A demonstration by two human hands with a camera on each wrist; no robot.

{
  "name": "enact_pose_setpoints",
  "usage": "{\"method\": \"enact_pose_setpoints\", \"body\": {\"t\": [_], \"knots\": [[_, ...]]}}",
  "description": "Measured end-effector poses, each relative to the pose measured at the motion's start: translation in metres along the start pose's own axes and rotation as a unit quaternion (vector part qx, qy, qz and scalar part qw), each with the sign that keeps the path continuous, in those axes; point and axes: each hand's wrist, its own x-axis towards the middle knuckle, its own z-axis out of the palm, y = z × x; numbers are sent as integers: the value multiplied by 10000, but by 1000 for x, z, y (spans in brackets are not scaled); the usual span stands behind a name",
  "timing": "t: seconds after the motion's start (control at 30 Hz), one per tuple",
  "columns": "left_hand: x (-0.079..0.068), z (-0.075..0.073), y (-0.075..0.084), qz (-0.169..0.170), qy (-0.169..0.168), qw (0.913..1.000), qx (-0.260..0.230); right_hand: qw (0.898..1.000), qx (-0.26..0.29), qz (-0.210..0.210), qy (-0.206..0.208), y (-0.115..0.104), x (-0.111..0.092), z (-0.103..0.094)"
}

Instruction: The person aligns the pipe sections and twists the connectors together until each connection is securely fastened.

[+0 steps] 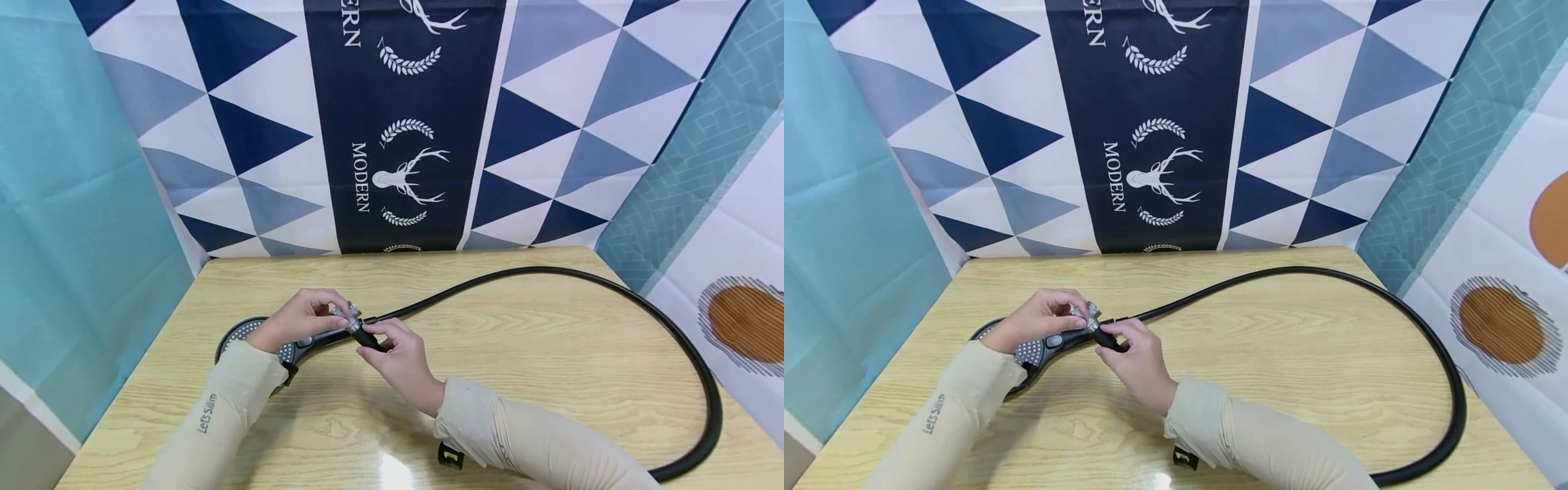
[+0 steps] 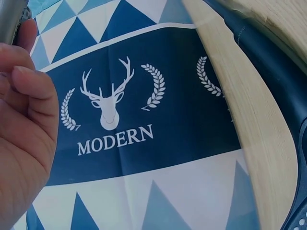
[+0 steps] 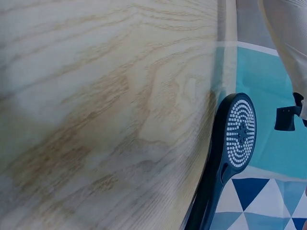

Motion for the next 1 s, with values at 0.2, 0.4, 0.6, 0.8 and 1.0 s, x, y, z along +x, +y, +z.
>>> {"method": "enact_pose_setpoints", "body": {"t": [0.2, 0.4, 0.6, 0.8, 1.0], "knots": [[3, 1, -1, -205, 17, 9997, 107, 9998, 60, 119, 166, 2, 0, -1], [4, 1, -3, -214, -69, 9997, 60, 9997, 5, 208, 107, 4, 0, -3], [6, 1, -5, -44, -151, 9997, -167, 9985, 87, 537, 36, 1, 0, -5], [7, 2, -7, -82, -225, 9992, -328, 9957, 327, 862, -87, -1, 1, -6], [7, 4, -6, -149, -294, 9989, -337, 9947, 434, 908, -188, -1, -1, -8]]}}
